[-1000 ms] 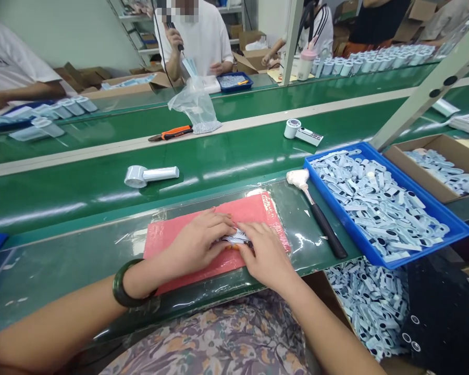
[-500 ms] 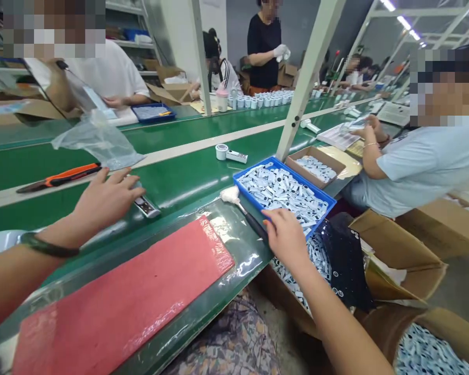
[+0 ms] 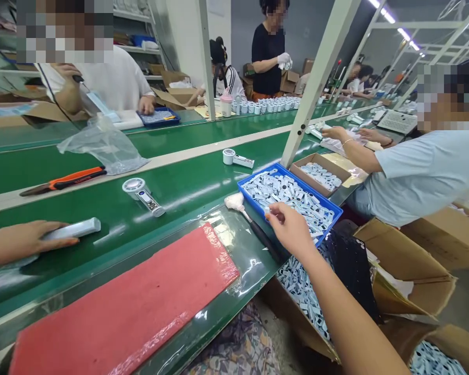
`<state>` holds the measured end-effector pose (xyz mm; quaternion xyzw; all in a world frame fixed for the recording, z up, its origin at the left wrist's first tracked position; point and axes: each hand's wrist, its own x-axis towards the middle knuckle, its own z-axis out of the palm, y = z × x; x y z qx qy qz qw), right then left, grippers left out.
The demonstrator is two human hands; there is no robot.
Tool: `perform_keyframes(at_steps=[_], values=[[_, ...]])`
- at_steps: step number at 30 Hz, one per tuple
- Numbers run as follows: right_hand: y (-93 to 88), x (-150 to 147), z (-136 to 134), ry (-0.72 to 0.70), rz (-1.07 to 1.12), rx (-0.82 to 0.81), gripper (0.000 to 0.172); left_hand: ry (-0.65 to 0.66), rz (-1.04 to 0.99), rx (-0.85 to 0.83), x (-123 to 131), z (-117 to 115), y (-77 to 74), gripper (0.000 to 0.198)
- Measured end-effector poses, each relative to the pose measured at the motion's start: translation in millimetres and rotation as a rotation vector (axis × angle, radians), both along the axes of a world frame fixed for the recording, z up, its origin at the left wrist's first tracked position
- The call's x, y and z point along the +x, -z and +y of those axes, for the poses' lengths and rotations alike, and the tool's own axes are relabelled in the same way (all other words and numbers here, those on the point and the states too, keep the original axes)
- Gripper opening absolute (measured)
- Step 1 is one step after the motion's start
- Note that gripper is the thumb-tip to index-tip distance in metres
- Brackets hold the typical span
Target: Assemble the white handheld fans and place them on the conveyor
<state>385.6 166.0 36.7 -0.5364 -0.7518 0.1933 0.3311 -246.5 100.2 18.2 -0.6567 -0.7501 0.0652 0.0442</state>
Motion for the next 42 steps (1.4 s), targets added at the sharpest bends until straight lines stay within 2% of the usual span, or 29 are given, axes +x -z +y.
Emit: perform_keyframes(at_steps=[2,4,8,11,13,15,17,19,22,25,28,33,35,38,40,42], values=[[4.1,-23.7,-17.9,-0.098,0.334,-0.213,0.038,-0.033,-0.059,-0.124,2.0,-19.6,-1.5,0.059],[11.7,-49.2,-35.6,-0.226,0.529,-0.391,0.047,0.008,-0.002,-0.137,18.2,-36.4,-10.4,0.045],[28.9,-85.7,-62.4,-0.337,0.696,-0.640,0.048,0.086,0.114,-0.125,50.9,-56.7,-33.2,0.037],[36.4,-96.0,-73.8,-0.366,0.743,-0.698,0.051,0.062,0.040,-0.084,62.2,-66.2,-41.0,0.026],[38.1,-97.2,-78.7,-0.366,0.739,-0.667,0.049,0.041,-0.015,-0.041,74.0,-73.2,-44.2,0.022],[38.0,-96.0,-82.5,-0.360,0.704,-0.606,0.043,0.085,-0.080,0.042,97.5,-80.9,-49.0,0.021],[36.1,-94.6,-85.8,-0.358,0.645,-0.519,0.034,0.191,-0.173,0.135,134.6,-88.7,-54.1,0.023],[32.5,-94.3,-89.0,-0.362,0.579,-0.390,0.024,0.308,-0.252,0.160,180.9,-94.9,-55.0,0.025],[25.4,-98.0,-93.6,-0.395,0.487,-0.191,0.013,0.434,-0.330,0.147,247.6,-97.6,-41.5,0.030],[21.1,-105.3,-97.2,-0.439,0.391,-0.091,0.012,0.526,-0.423,0.143,286.9,-94.9,-19.7,0.024],[22.9,-114.0,-99.6,-0.473,0.273,-0.052,0.016,0.516,-0.469,0.125,295.9,-94.5,-10.4,0.022],[29.5,-124.9,-105.4,-0.492,0.050,0.112,0.024,0.528,-0.712,0.148,289.1,-99.5,-22.3,0.040],[29.8,-126.5,-108.6,-0.491,-0.025,0.183,0.027,0.561,-0.816,0.170,288.7,-100.8,-24.6,0.027],[29.2,-127.2,-112.2,-0.472,-0.084,0.228,0.027,0.552,-0.870,0.183,291.1,-100.8,-21.7,0.008],[30.9,-128.1,-113.2,-0.458,-0.056,0.190,0.023,0.502,-0.885,0.183,293.6,-99.4,-18.7,0.009],[35.5,-129.8,-113.3,-0.460,0.065,0.078,0.019,0.445,-0.898,0.181,295.9,-97.4,-17.1,0.008]])
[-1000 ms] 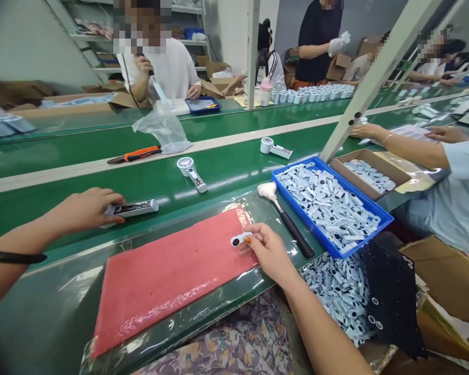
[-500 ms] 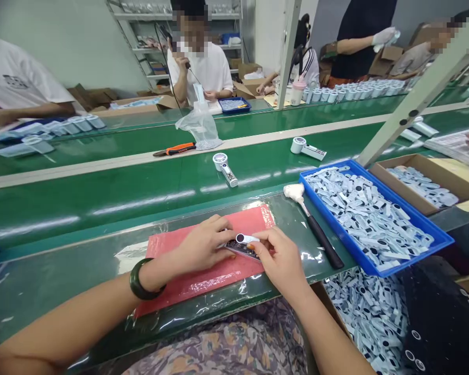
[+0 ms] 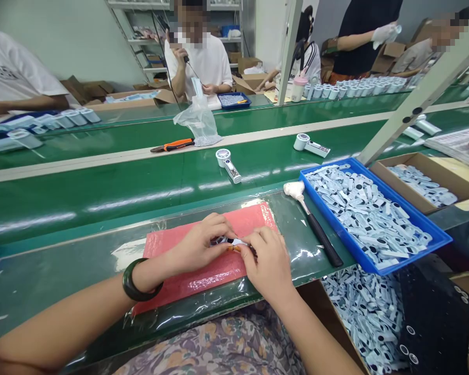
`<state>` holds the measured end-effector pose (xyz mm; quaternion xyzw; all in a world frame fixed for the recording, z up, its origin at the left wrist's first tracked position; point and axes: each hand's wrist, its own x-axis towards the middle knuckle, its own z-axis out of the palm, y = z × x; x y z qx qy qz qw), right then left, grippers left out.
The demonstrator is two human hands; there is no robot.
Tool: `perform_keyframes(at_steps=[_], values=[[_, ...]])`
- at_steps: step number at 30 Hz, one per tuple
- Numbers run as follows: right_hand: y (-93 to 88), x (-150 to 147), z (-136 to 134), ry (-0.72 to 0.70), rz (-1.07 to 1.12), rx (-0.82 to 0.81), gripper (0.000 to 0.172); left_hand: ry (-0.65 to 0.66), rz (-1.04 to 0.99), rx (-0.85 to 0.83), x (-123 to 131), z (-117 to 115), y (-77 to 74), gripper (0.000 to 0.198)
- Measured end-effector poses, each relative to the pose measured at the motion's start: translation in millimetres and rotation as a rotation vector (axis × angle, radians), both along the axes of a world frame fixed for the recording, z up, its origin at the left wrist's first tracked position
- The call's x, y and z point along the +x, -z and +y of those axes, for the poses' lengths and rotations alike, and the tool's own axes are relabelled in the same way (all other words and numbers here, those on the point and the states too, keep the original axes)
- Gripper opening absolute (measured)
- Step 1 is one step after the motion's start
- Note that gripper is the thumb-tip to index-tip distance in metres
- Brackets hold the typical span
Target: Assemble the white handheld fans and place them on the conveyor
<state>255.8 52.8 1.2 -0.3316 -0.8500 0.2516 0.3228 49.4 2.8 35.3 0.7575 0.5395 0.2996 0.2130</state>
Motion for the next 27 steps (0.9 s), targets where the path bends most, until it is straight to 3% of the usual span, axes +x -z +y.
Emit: perform_keyframes(at_steps=[5,7,9,13,18,23,27], values=[[10.7,0.1,-1.9,0.001,0.189,-0.342,0.014,-0.025,0.021,-0.022,2.4,-2.1,-3.9,0.008],[8.5,5.1,-4.5,-0.025,0.122,-0.379,0.033,0.010,0.040,0.009,3.4,-10.1,-6.7,0.005],[3.5,11.6,-7.6,-0.108,0.015,-0.355,0.045,0.051,0.068,0.037,5.5,-20.9,-8.7,0.003],[-4.0,17.5,-11.6,-0.252,-0.091,-0.306,0.040,0.033,0.166,0.029,13.6,-37.7,-7.6,0.018],[1.7,12.3,-13.3,-0.195,-0.073,-0.267,0.032,-0.033,0.282,0.031,21.0,-38.2,-2.3,0.017],[12.2,12.8,-19.6,-0.181,-0.141,-0.048,0.036,0.042,0.341,0.069,19.6,-37.0,1.3,0.019],[16.8,9.5,-21.9,-0.143,-0.188,0.078,0.035,0.021,0.429,0.082,19.3,-35.8,2.0,0.018]])
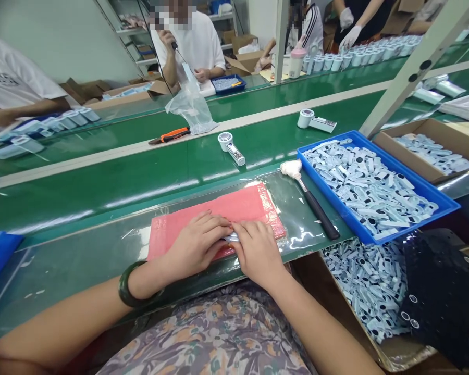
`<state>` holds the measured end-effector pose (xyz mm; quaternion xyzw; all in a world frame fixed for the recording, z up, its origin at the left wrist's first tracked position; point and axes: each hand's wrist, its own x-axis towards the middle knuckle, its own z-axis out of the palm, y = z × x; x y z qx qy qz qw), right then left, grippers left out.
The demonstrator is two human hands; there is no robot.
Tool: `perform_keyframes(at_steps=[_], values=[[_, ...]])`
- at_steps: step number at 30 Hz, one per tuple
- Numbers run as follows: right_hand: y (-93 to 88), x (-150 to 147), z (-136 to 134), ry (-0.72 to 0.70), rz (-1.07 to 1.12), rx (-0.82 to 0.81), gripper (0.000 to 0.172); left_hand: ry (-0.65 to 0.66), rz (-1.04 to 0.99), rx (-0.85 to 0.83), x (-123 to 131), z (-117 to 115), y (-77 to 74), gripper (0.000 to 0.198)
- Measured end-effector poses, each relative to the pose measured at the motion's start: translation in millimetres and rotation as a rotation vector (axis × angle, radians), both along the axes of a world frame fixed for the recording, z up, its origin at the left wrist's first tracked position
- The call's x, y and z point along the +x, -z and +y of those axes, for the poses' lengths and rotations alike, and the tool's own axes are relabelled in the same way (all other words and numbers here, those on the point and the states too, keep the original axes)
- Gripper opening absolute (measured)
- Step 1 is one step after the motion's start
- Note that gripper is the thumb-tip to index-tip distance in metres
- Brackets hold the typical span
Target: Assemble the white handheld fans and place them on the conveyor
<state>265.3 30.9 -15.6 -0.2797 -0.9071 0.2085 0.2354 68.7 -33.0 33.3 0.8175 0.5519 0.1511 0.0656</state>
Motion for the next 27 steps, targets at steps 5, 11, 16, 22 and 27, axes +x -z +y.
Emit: perform_keyframes(at_steps=[5,11,16,22,27], values=[[-4.0,-2.0,1.4,0.005,0.092,-0.127,0.037,0.016,0.071,-0.016,5.0,3.2,-9.8,0.017],[-2.8,32.8,5.8,0.147,0.248,-0.124,0.048,0.084,0.256,0.102,-42.1,38.8,-25.7,0.030],[3.7,70.7,10.4,0.349,0.255,-0.136,0.037,-0.117,0.606,0.283,-124.5,126.3,-41.7,0.034],[-4.9,87.9,20.9,0.405,0.289,-0.048,0.035,-0.220,0.390,0.289,-168.0,179.5,-21.2,0.047],[-28.9,114.5,66.5,0.528,0.267,0.037,0.027,-0.084,0.362,0.225,-106.2,147.8,13.3,0.051]])
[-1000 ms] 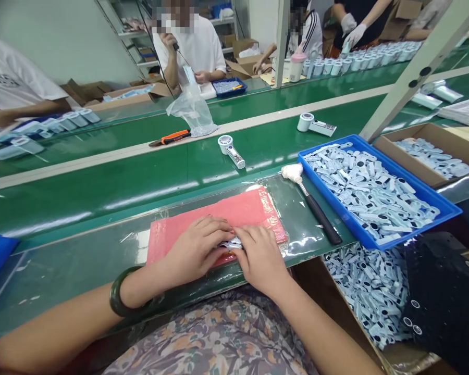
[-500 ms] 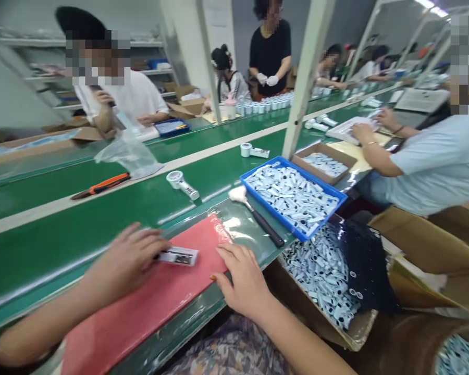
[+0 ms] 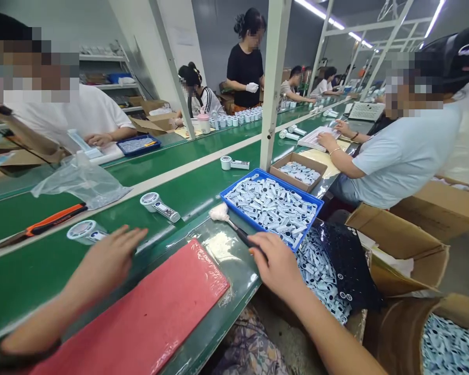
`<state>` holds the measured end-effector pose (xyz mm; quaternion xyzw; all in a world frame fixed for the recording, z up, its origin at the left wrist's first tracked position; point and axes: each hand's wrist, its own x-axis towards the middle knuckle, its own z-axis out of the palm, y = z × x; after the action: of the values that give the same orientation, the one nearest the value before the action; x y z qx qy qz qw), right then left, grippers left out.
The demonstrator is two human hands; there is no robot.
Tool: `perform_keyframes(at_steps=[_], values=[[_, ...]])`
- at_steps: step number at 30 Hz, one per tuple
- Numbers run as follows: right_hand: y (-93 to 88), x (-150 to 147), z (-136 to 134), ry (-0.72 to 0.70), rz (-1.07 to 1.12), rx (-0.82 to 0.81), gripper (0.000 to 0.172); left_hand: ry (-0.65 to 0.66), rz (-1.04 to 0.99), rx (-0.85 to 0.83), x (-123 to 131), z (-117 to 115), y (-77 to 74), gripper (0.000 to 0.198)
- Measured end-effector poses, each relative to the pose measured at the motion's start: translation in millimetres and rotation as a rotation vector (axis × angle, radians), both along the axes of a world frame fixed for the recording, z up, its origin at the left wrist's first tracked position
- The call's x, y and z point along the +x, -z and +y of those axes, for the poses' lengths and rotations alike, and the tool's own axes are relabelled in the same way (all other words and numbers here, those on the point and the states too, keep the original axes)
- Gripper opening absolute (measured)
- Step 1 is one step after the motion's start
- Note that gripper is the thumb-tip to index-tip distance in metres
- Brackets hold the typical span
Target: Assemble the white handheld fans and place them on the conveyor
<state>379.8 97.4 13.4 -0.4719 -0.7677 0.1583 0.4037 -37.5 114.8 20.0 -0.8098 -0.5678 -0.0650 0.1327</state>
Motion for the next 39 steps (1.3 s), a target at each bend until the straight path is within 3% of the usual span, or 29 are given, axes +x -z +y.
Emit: perform_keyframes(at_steps=[4,7,10,13,17,21,24,30,36,39], values=[[-13.5,28.3,36.2,0.196,-0.169,-0.011,0.029,0.374,-0.120,-0.108,75.2,-58.1,27.3,0.050],[-16.8,48.5,44.8,0.294,-0.280,-0.035,0.031,0.552,-0.151,-0.124,102.7,-83.4,36.6,0.052],[-18.7,59.4,46.8,0.305,-0.361,-0.045,0.030,0.551,-0.206,-0.106,104.5,-85.1,36.3,0.046],[-23.9,51.6,60.8,0.226,-0.514,-0.058,0.031,0.531,-0.235,-0.122,100.5,-80.0,33.9,0.041],[-32.7,22.7,104.1,0.104,-0.721,-0.089,0.035,0.528,-0.239,-0.113,100.8,-79.7,35.1,0.041],[-35.4,6.5,147.2,0.121,-0.787,-0.108,0.032,0.526,-0.287,-0.120,102.2,-81.0,37.5,0.043],[-34.5,8.3,161.5,0.145,-0.800,-0.122,0.034,0.511,-0.291,-0.137,102.1,-81.0,36.7,0.043],[-34.8,34.9,146.2,0.048,-0.758,-0.139,0.028,0.536,-0.214,-0.064,100.8,-78.6,34.0,0.041],[-50.3,82.3,101.9,0.034,-0.701,-0.175,0.024,0.580,-0.210,-0.006,101.9,-74.1,32.1,0.041],[-51.8,83.8,81.6,0.000,-0.717,-0.190,0.024,0.580,-0.217,-0.019,101.7,-74.2,33.7,0.041]])
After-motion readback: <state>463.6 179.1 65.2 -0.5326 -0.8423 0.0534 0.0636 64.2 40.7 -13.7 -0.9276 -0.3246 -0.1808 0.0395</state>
